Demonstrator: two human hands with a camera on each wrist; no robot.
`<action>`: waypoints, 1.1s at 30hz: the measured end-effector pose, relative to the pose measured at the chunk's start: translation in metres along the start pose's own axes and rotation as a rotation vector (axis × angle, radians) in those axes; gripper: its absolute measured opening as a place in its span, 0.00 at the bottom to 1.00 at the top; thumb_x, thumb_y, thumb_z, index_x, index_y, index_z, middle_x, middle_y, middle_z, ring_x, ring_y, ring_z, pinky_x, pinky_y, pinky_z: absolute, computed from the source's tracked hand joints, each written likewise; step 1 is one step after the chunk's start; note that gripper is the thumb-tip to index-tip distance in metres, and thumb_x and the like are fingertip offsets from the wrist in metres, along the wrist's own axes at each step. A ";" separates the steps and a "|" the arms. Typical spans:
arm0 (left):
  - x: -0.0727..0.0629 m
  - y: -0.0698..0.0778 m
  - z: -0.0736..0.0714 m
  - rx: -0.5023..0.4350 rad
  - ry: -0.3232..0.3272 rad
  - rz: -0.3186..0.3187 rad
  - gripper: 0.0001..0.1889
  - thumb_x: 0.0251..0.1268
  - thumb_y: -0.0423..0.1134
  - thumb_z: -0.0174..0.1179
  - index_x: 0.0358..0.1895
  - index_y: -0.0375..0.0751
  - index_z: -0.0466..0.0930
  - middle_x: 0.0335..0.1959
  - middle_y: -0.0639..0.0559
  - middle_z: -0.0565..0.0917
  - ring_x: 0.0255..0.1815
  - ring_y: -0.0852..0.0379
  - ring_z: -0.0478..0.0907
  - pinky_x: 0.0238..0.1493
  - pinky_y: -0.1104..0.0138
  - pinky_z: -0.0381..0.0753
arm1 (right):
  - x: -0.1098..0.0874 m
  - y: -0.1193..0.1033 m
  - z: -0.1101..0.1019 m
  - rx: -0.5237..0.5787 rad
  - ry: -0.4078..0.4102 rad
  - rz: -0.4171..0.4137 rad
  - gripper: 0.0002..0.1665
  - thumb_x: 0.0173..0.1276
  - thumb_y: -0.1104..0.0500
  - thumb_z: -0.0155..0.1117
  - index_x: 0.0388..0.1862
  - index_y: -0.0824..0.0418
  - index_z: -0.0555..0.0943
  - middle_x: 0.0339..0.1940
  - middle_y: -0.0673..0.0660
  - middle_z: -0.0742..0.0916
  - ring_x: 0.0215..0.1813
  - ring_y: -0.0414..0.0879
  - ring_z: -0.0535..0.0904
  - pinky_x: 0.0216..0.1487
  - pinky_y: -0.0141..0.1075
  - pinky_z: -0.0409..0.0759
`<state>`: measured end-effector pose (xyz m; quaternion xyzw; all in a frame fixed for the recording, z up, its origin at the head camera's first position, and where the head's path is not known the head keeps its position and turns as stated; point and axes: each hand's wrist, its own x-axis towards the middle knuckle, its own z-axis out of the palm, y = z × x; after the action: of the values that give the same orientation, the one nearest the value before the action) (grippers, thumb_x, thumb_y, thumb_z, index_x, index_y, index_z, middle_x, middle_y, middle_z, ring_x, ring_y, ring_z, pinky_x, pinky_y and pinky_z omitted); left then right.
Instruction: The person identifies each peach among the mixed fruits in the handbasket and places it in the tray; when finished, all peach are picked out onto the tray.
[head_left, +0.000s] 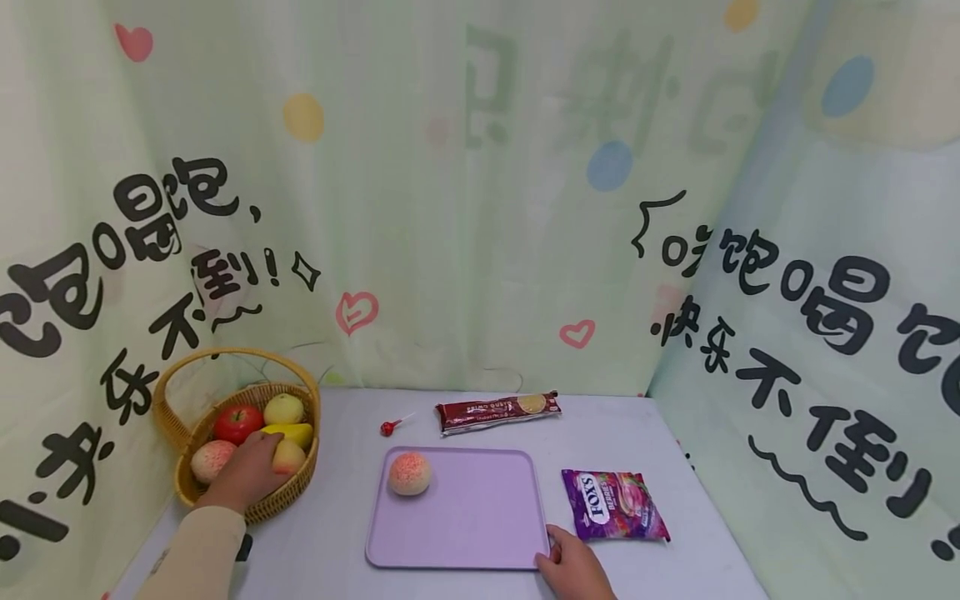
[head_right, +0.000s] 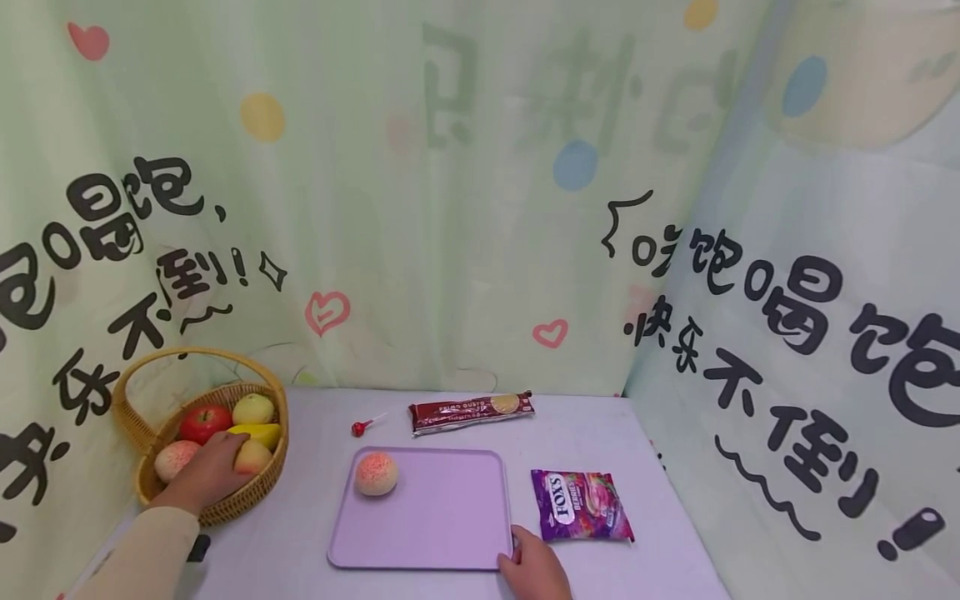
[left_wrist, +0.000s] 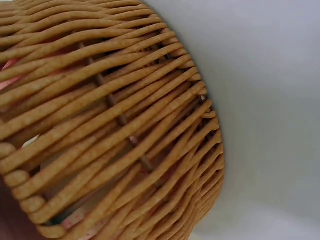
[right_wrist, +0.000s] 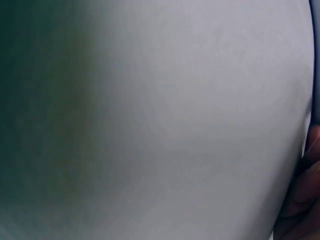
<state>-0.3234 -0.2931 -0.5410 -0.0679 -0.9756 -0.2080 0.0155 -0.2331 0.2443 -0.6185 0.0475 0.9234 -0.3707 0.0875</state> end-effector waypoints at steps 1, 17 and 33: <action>0.000 0.000 -0.001 -0.001 -0.019 -0.006 0.37 0.61 0.42 0.73 0.67 0.23 0.69 0.60 0.26 0.72 0.61 0.30 0.73 0.62 0.37 0.76 | -0.001 0.000 0.000 0.003 0.000 0.000 0.36 0.67 0.54 0.70 0.66 0.76 0.74 0.26 0.51 0.78 0.29 0.44 0.71 0.28 0.34 0.66; 0.000 -0.005 0.000 -0.103 -0.027 -0.046 0.39 0.56 0.40 0.77 0.67 0.28 0.67 0.59 0.32 0.79 0.58 0.35 0.76 0.63 0.37 0.75 | -0.002 -0.002 0.000 0.020 0.008 0.030 0.36 0.67 0.55 0.70 0.68 0.74 0.74 0.25 0.51 0.78 0.28 0.44 0.71 0.27 0.34 0.65; -0.003 -0.005 -0.005 -0.236 0.021 -0.089 0.49 0.55 0.54 0.77 0.72 0.31 0.62 0.66 0.28 0.73 0.62 0.32 0.73 0.64 0.34 0.73 | -0.002 -0.001 -0.001 0.031 -0.004 0.022 0.37 0.67 0.54 0.70 0.67 0.75 0.73 0.26 0.51 0.78 0.29 0.44 0.70 0.28 0.34 0.64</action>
<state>-0.3210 -0.2997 -0.5388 -0.0238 -0.9462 -0.3226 0.0082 -0.2314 0.2437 -0.6168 0.0584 0.9169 -0.3839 0.0927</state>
